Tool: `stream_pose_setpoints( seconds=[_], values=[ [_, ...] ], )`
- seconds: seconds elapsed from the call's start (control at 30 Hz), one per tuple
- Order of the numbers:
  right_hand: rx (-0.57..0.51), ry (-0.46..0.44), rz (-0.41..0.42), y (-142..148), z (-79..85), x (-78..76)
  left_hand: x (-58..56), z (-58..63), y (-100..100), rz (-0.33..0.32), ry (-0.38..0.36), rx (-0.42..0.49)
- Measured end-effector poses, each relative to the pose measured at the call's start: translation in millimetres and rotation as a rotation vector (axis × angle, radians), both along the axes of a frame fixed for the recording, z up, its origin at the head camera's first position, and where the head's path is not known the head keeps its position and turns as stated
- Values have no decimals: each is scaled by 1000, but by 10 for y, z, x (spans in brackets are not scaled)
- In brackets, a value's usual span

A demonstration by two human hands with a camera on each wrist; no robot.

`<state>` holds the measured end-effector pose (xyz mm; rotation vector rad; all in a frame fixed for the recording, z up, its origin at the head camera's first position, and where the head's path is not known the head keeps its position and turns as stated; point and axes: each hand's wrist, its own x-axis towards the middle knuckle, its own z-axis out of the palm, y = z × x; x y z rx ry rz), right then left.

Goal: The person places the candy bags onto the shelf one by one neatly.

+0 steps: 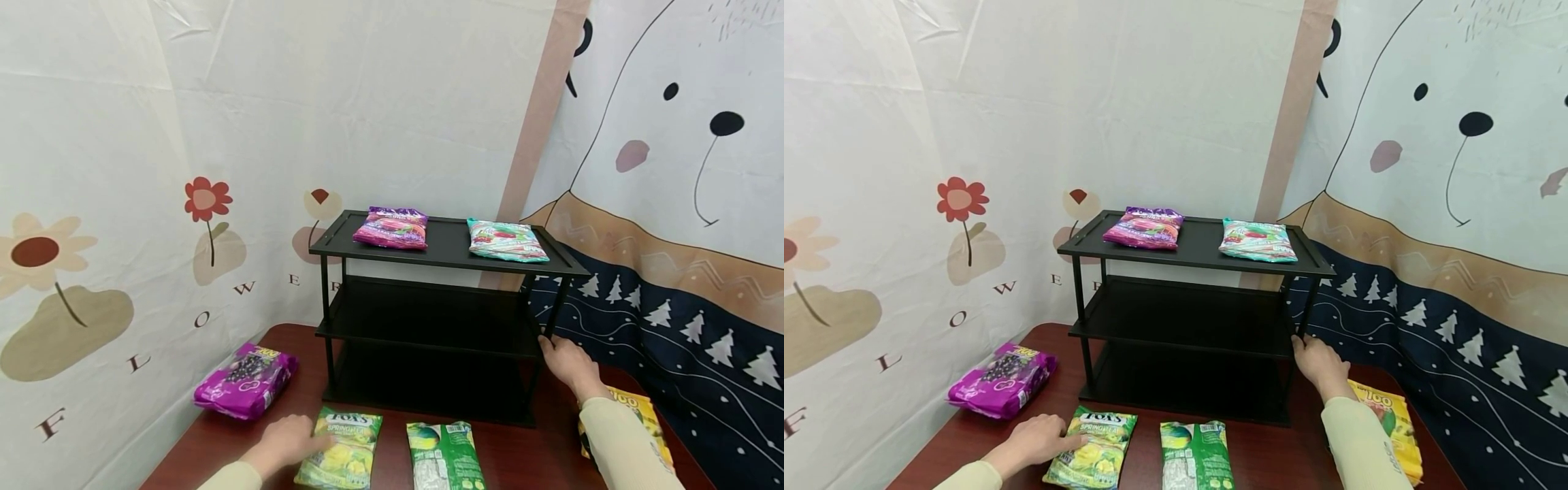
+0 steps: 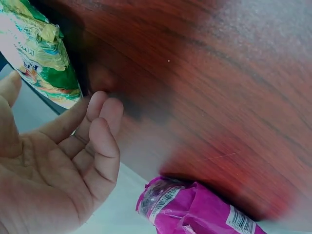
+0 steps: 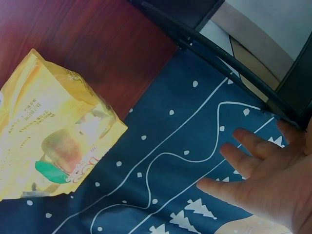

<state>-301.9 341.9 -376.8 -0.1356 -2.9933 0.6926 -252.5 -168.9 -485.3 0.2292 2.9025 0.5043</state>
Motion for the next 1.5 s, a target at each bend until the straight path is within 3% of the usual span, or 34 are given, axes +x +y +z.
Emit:
stream_pose_setpoints(
  seconds=[0.2,0.4,0.6,1.17,1.5],
  values=[
    [-5,-4,1,-3,7,8,21,14,24,2,-12,19],
    [-1,-9,2,-8,28,15,0,-48,49,23,1,27],
    [1,-4,3,-7,21,14,0,-40,65,21,26,94],
    [-5,-4,-6,-10,7,5,-131,12,101,-105,111,326],
    [-4,-12,-9,-9,9,4,-138,147,116,-157,53,458]
  ],
)
